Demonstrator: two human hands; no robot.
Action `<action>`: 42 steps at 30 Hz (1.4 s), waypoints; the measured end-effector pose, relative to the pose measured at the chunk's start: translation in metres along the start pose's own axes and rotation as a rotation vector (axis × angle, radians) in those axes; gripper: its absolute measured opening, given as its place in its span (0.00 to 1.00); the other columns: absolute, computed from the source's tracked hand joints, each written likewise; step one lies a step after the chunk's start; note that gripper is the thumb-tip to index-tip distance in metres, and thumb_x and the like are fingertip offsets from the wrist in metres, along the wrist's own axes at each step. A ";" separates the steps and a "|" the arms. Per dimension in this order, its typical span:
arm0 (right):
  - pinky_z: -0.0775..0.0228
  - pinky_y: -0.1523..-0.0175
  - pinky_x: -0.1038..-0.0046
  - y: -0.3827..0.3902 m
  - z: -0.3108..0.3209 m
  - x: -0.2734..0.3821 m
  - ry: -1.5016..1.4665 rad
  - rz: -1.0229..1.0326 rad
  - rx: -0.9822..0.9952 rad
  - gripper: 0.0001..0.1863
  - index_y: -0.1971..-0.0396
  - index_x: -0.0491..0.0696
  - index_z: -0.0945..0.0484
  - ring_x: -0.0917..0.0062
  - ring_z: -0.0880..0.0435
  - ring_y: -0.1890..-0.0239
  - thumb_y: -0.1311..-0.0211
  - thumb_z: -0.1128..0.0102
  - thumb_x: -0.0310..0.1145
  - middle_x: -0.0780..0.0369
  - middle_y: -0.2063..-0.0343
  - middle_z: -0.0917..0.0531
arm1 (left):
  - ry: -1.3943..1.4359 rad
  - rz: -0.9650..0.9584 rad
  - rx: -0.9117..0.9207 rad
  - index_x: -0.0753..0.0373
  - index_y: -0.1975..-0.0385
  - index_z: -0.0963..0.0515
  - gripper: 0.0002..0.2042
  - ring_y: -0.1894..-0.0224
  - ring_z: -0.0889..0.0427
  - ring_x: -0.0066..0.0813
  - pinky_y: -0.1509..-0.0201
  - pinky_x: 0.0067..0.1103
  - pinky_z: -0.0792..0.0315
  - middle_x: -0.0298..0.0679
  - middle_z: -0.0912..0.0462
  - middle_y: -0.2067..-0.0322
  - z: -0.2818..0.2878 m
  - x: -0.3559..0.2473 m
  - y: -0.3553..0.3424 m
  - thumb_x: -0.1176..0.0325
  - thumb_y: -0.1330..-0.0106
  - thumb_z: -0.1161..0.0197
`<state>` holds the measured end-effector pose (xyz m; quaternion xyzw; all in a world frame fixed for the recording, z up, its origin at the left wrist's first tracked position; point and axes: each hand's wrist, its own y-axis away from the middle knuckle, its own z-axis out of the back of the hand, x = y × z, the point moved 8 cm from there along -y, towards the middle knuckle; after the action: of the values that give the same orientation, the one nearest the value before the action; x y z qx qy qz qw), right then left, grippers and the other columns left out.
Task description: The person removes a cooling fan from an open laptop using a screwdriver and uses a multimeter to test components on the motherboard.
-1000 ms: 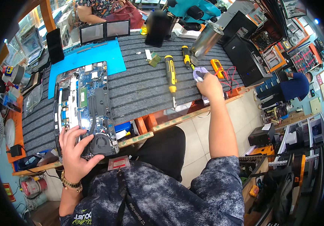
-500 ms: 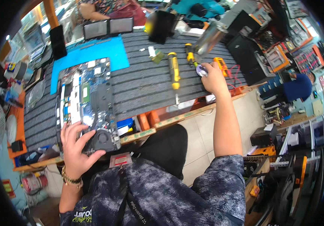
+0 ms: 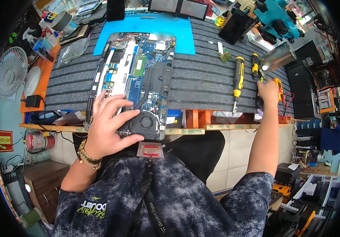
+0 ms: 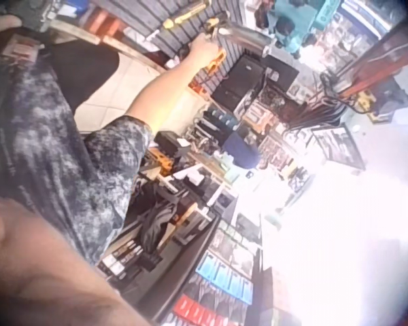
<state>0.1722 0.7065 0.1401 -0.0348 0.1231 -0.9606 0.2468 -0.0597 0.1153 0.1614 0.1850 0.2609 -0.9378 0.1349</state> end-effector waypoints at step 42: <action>0.23 0.62 0.79 0.223 0.073 0.258 -1.460 0.370 0.505 0.08 0.49 0.41 0.18 0.84 0.15 0.66 0.22 0.32 0.24 0.64 0.65 0.13 | 0.030 0.012 0.010 0.53 0.47 0.09 0.29 0.29 0.22 0.44 0.15 0.58 0.48 0.36 0.16 0.43 -0.001 0.002 0.001 0.42 0.43 0.17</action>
<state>0.0596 0.3772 0.1562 -0.5778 -0.2875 -0.6372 0.4212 -0.0606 0.1144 0.1594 0.2012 0.2569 -0.9354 0.1359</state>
